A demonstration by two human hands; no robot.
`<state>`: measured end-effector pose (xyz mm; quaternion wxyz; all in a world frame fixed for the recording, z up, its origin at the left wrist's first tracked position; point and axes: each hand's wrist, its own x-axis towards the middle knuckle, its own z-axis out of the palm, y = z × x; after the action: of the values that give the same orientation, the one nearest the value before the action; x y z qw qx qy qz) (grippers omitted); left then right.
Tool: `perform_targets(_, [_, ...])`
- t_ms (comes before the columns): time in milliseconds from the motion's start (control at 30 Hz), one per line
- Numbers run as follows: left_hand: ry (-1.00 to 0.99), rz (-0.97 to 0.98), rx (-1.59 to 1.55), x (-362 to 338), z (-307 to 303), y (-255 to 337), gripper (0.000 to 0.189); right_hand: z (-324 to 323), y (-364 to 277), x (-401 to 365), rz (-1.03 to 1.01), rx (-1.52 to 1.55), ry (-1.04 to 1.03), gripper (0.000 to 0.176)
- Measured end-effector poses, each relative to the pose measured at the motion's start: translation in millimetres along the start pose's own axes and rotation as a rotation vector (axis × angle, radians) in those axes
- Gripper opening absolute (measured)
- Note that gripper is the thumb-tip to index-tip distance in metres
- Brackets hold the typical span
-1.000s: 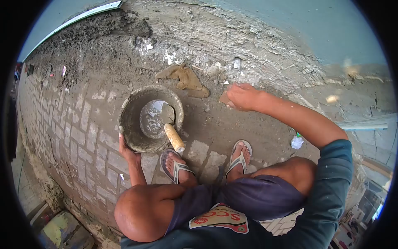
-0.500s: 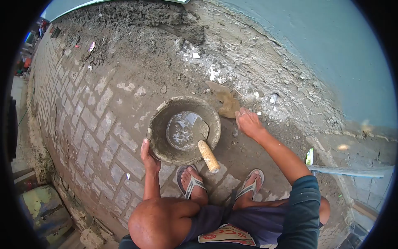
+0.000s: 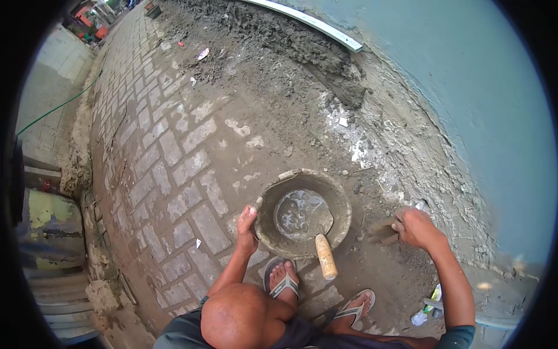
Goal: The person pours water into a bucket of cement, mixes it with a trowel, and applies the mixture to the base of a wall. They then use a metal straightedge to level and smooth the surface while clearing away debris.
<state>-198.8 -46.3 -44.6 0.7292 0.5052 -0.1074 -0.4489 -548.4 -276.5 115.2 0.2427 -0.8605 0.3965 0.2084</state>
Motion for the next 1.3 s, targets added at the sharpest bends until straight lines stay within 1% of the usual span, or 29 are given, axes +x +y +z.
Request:
perform_targets(33, [-0.007,-0.003,0.003,-2.0,0.5,-1.3,0.014,-14.1,-11.7,21.3,-0.096,-0.089,0.111,0.018])
perform_targets(67, [-0.017,-0.01,0.006,-4.0,1.0,-2.9,0.014,-34.1,-30.8,44.1,-0.135,-0.126,0.195,0.018])
perform_targets(100, [-0.016,-0.003,0.005,-5.0,-0.8,-5.1,0.014,-54.9,-53.7,68.2,-0.197,-0.147,0.337,0.018])
perform_targets(133, [-0.043,0.003,0.027,-4.8,-4.6,-6.8,0.018,-79.3,-81.6,89.7,-0.223,-0.067,0.449,0.02])
perform_targets(167, [-0.071,0.009,0.05,-5.0,-7.0,-7.3,0.023,-104.0,-106.1,110.8,-0.252,0.053,0.52,0.026])
perform_targets(200, [-0.072,0.013,0.044,-6.7,-7.7,-7.5,0.023,-124.1,-133.3,118.4,-0.328,0.161,0.685,0.033])
perform_targets(267, [-0.073,0.007,0.033,-6.4,-8.1,-7.3,0.026,-140.7,-170.8,132.3,-0.352,0.007,1.078,0.039])
perform_targets(300, [-0.074,0.004,0.034,-6.3,-8.6,-8.4,0.026,-144.0,-181.1,122.7,-0.349,0.007,1.076,0.039])
perform_targets(367, [-0.079,0.047,0.085,-6.6,-11.7,-11.5,0.03,-147.6,-196.8,85.0,-0.458,0.274,0.854,0.04])
perform_targets(400, [-0.077,0.037,0.081,-7.7,-9.6,-12.3,0.03,-139.8,-196.8,66.8,-0.366,0.241,0.661,0.038])
perform_targets(433, [-0.032,0.04,0.059,-8.9,-4.7,-13.3,0.032,-125.3,-193.2,48.1,-0.272,0.207,0.464,0.037])
perform_targets(467, [0.014,0.038,0.038,-10.7,0.8,-14.0,0.033,-96.7,-184.4,38.5,-0.257,0.16,0.378,0.035])
perform_targets(500, [0.018,0.013,0.034,-12.5,8.8,-11.7,0.033,-60.8,-172.9,34.7,-0.238,0.116,0.289,0.035])
perform_targets(567, [-0.025,-0.009,-0.12,-13.4,25.2,-6.6,0.034,12.5,-150.4,26.9,-0.161,-0.087,0.066,0.035])
perform_targets(600, [-0.061,-0.002,-0.115,-10.1,26.2,-9.4,0.039,33.4,-148.0,23.2,-0.126,-0.06,0.026,0.035])
perform_targets(667, [-0.127,-0.014,-0.109,-10.2,32.6,-11.3,0.047,66.3,-149.8,17.2,-0.015,-0.007,-0.224,0.036])
perform_targets(700, [-0.158,-0.009,-0.115,-10.5,44.9,-5.4,0.049,79.0,-146.0,16.5,0.021,0.015,-0.244,0.036])
perform_targets(733, [-0.175,-0.042,-0.116,-10.3,54.9,-2.1,0.049,88.6,-141.8,18.0,0.02,0.033,-0.217,0.036])
perform_targets(800, [-0.25,0.013,-0.044,-7.7,71.6,0.8,0.054,99.5,-130.1,17.4,0.032,0.088,-0.136,0.035])
perform_targets(833, [-0.262,-0.004,-0.046,-3.0,74.5,-0.3,0.054,91.8,-124.2,14.1,0.051,0.096,-0.139,0.035])
perform_targets(900, [-0.301,-0.015,-0.013,7.0,77.8,-0.2,0.056,63.8,-109.5,3.7,-0.015,0.157,-0.225,0.034])
perform_targets(933, [-0.305,-0.03,-0.004,8.9,82.1,3.7,0.056,58.0,-101.4,-2.1,-0.008,0.164,-0.227,0.034])
perform_targets(1000, [-0.313,-0.038,0.016,16.9,85.8,4.0,0.053,51.8,-86.0,-10.1,0.009,0.058,0.013,0.04])
perform_targets(1033, [-0.317,-0.037,0.031,20.9,88.0,4.0,0.05,51.4,-79.6,-8.1,0.012,0.063,0.011,0.04])
perform_targets(1100, [-0.339,-0.057,0.062,26.8,92.1,6.5,0.048,55.1,-66.7,-0.6,-0.112,-0.167,0.254,0.048])
perform_targets(1167, [-0.377,-0.069,0.091,32.0,97.4,7.1,0.046,74.2,-64.5,15.7,-0.129,-0.174,0.253,0.047])
perform_targets(1233, [-0.337,-0.071,0.115,39.7,100.9,7.1,0.043,100.8,-71.2,19.9,-0.155,-0.014,0.236,0.039])
perform_targets(1267, [-0.338,-0.075,0.112,42.0,100.3,6.9,0.043,121.7,-65.8,20.9,-0.224,-0.028,0.27,0.034])
perform_targets(1300, [-0.358,-0.069,0.124,44.1,100.8,7.3,0.042,120.8,-69.0,16.4,-0.217,-0.031,0.265,0.034])
